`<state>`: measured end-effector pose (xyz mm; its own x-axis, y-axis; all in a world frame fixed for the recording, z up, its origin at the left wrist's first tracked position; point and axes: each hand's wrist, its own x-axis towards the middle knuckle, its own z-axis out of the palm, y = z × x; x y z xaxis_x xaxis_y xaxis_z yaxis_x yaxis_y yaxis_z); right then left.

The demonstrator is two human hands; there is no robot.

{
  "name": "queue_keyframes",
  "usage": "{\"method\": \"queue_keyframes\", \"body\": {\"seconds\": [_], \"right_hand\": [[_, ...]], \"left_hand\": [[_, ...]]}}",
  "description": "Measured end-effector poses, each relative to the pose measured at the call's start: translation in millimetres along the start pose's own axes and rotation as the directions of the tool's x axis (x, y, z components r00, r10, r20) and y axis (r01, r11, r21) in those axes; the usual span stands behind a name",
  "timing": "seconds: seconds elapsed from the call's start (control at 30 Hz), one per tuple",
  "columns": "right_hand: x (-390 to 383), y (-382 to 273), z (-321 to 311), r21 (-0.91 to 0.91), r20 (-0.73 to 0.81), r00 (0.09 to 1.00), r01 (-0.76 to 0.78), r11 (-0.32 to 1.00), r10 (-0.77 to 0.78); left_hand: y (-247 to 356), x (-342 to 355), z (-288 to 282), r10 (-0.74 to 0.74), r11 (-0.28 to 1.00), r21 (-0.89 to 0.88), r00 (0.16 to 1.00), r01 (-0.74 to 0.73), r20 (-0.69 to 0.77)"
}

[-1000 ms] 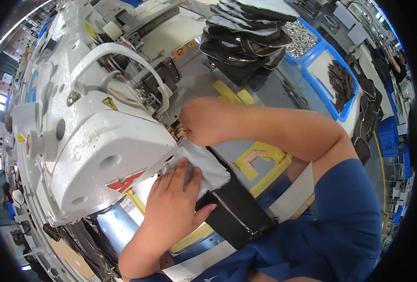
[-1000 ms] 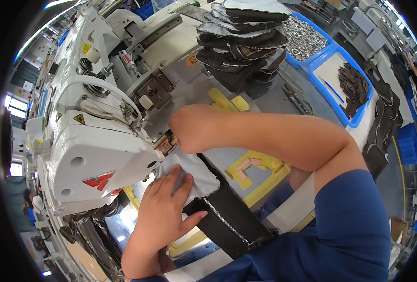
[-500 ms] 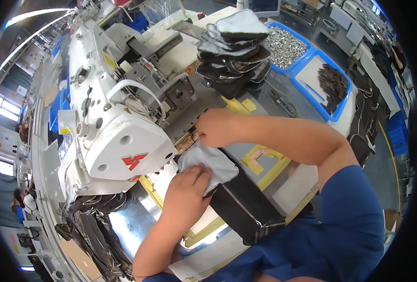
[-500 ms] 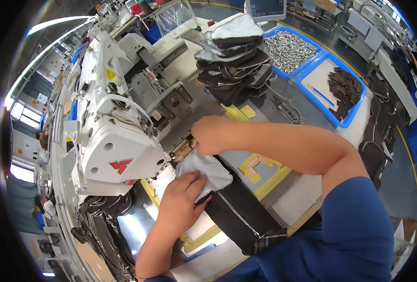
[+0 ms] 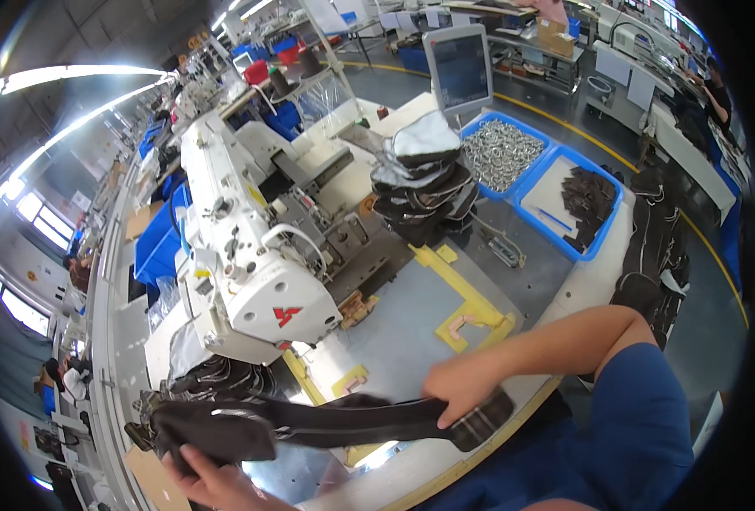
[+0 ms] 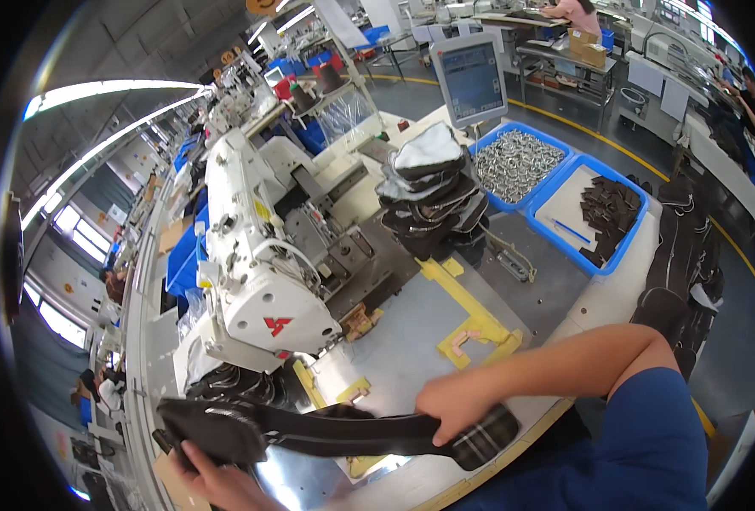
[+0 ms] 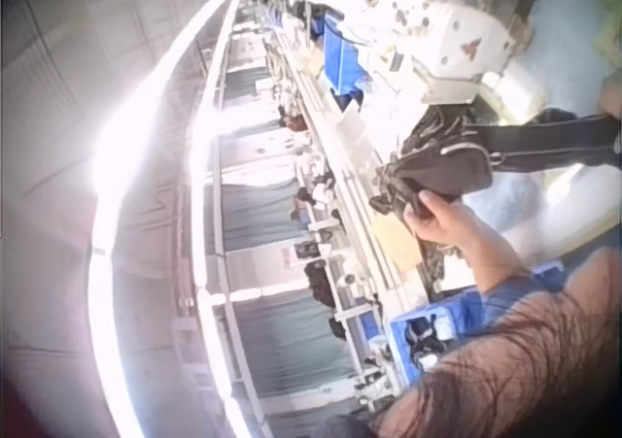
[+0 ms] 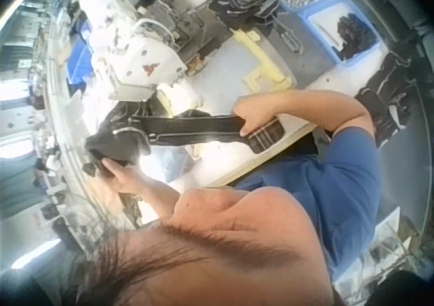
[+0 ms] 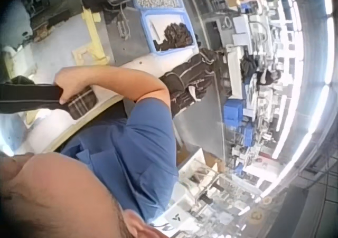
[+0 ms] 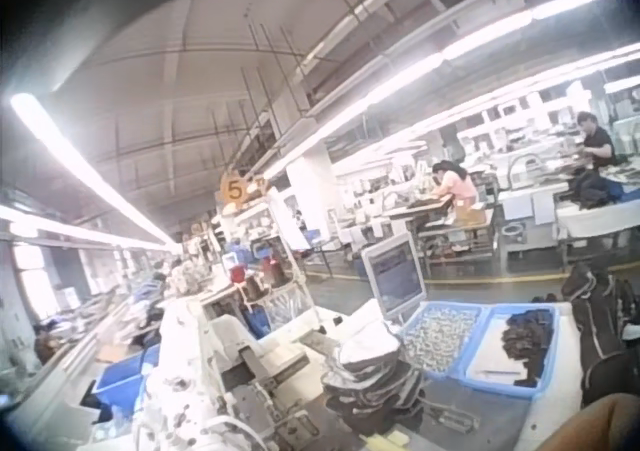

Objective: The person aligns a plaid fabric piece with a zipper on a black bag and sews the edge using an industrial sewing machine. They repeat this process for multiple bags, handling the fabric and zipper to ensure proper alignment before stitching.

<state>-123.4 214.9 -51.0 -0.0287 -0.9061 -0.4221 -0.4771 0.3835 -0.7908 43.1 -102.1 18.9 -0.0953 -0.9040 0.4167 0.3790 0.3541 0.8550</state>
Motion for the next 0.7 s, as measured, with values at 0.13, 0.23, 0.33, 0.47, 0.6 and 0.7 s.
{"method": "queue_keyframes", "body": {"seconds": [0.13, 0.23, 0.33, 0.47, 0.6, 0.7], "right_hand": [[-4, -13, 12, -0.077, -0.042, 0.991, 0.122, 0.99, -0.125], [-5, -32, 9, -0.065, -0.013, 0.965, 0.261, 0.963, -0.262], [-15, -51, 4, 0.092, -0.01, 0.948, 0.317, 0.944, -0.317], [-22, -58, -6, 0.307, -0.06, 0.85, 0.514, 0.801, -0.523], [-14, -19, 15, 0.791, -0.44, 0.792, 0.565, 0.234, -0.423], [-5, -1, 16, 0.581, -0.53, 0.624, 0.76, 0.29, -0.574]], "left_hand": [[13, 14, -43, 0.454, 0.635, 0.617, 0.871, -0.465, 0.189], [18, -9, -47, 0.087, 0.798, 0.437, 0.798, -0.414, 0.597], [25, -43, 27, -0.169, 0.913, 0.158, 0.004, -0.376, 0.986], [28, -61, 70, -0.31, 0.949, 0.246, -0.73, -0.197, 0.609], [39, -56, 80, -0.028, 0.996, -0.027, -0.571, -0.088, 0.82], [69, -47, 80, -0.022, 0.97, 0.05, -0.118, 0.236, 0.993]]}}
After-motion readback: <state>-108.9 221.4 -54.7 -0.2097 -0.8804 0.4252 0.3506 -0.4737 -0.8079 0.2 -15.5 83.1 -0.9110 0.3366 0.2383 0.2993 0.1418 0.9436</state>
